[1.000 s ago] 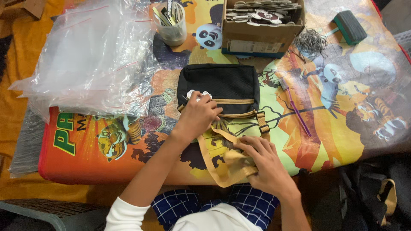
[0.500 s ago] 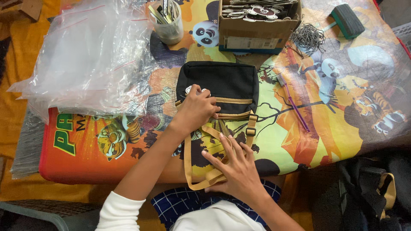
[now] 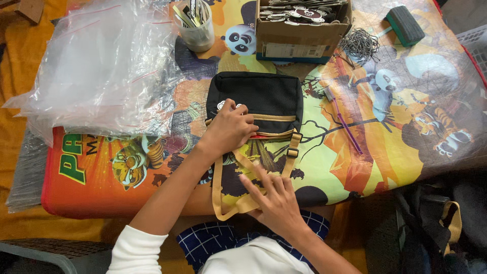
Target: The person attaches keychain charms to a black pouch using a purple tool and hands, then places the finished pouch into a clear plastic bag.
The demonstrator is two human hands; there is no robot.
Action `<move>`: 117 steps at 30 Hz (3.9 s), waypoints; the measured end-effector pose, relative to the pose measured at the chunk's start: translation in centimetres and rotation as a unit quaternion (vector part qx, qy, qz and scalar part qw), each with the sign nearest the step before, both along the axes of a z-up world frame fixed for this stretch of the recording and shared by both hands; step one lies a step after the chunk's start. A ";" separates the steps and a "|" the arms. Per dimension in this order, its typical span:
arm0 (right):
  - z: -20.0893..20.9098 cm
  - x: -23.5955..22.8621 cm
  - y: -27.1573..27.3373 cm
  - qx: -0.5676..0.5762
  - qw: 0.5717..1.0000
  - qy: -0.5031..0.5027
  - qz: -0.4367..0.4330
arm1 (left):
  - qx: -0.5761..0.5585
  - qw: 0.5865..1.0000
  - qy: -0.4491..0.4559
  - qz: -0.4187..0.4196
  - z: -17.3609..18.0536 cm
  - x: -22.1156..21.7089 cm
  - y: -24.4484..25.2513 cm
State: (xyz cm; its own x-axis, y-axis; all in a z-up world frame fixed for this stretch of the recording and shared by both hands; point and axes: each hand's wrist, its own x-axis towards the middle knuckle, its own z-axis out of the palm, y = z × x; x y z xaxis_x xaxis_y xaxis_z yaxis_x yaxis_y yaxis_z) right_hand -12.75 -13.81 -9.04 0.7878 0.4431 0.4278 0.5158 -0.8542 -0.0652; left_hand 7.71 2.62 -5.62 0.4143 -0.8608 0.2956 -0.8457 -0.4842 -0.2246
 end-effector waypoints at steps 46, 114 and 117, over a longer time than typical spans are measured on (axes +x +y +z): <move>-4.3 16.4 -3.2 0.481 0.787 0.385 -0.013 | -0.161 0.957 0.231 0.066 4.1 -4.7 -0.4; -3.8 8.4 -1.3 0.061 0.967 0.182 -0.169 | -0.189 0.962 0.030 0.193 2.7 -7.5 -0.6; -1.3 11.7 -0.2 0.107 0.964 0.199 -0.139 | -0.188 0.967 0.012 0.171 3.4 -8.2 -1.4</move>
State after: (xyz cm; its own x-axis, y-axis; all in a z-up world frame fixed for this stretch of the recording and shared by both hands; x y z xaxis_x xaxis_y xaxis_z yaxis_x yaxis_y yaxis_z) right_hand -1.04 -13.97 -10.30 0.9839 0.1273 0.1254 0.1675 -0.9010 -0.4001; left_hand -0.48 1.26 -2.18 0.6662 -0.5068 0.5471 -0.6253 -0.7794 0.0393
